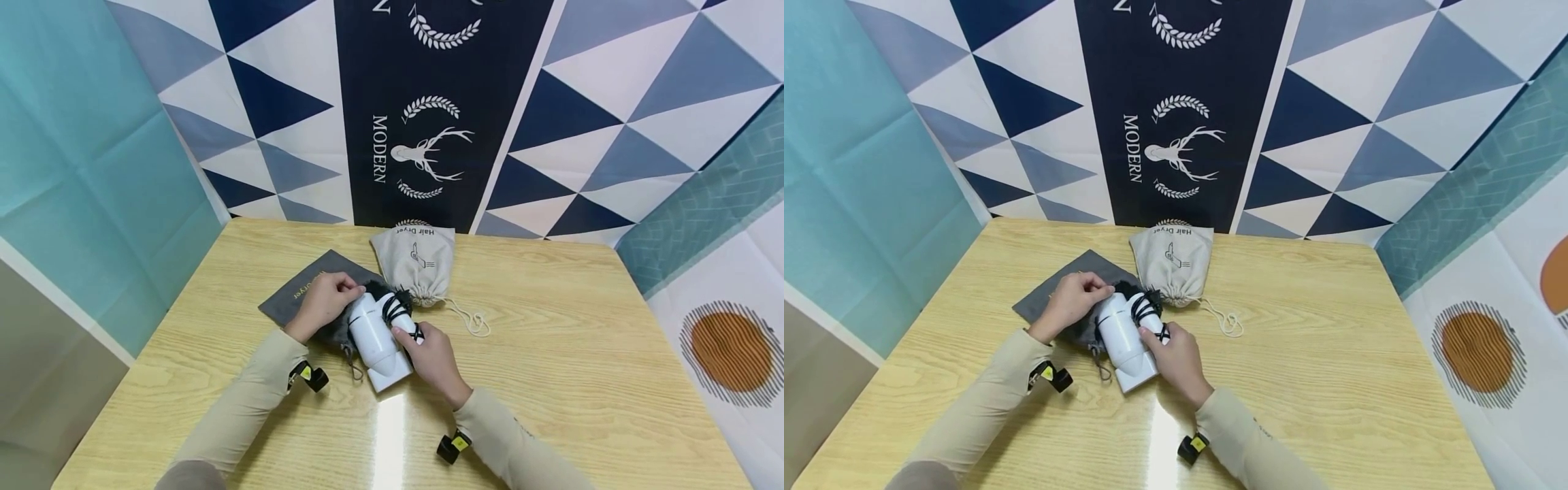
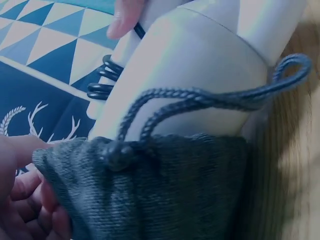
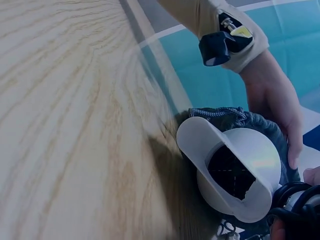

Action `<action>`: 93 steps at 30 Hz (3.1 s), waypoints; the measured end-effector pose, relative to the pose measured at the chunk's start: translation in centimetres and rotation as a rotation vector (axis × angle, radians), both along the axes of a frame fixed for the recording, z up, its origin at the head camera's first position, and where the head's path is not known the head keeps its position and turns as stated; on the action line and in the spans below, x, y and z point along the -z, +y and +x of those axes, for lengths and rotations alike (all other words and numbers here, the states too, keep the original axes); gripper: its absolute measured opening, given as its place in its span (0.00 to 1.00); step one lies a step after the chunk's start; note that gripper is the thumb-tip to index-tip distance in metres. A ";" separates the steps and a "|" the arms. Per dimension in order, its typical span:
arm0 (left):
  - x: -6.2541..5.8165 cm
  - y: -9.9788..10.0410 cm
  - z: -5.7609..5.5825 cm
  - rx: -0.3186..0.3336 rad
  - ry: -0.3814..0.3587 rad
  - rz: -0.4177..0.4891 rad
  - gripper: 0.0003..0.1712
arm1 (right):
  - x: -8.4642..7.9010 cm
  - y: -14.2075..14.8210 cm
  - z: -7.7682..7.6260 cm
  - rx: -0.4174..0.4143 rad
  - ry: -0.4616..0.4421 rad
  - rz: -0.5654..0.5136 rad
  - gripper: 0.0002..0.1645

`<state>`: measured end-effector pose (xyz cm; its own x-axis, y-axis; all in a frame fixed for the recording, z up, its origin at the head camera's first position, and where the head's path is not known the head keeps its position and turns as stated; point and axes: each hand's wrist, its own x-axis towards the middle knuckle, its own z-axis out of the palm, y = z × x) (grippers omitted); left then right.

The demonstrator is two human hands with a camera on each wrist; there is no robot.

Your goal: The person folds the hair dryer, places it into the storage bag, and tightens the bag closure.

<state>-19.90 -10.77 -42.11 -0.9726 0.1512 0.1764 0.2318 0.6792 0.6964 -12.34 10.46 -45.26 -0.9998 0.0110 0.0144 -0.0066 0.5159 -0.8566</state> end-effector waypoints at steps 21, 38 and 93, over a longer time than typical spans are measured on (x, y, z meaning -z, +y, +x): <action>-1.9 2.4 -3.2 0.180 -0.017 -0.340 0.11 | -0.7 -1.3 -0.2 -0.077 0.062 0.110 0.23; -2.2 2.3 -0.1 0.193 0.167 -0.390 0.05 | -0.9 -1.6 -2.0 -0.117 -0.041 0.085 0.26; 0.1 1.5 2.4 0.169 0.099 -0.079 0.06 | 1.6 -5.4 -2.8 0.271 -0.278 -1.062 0.15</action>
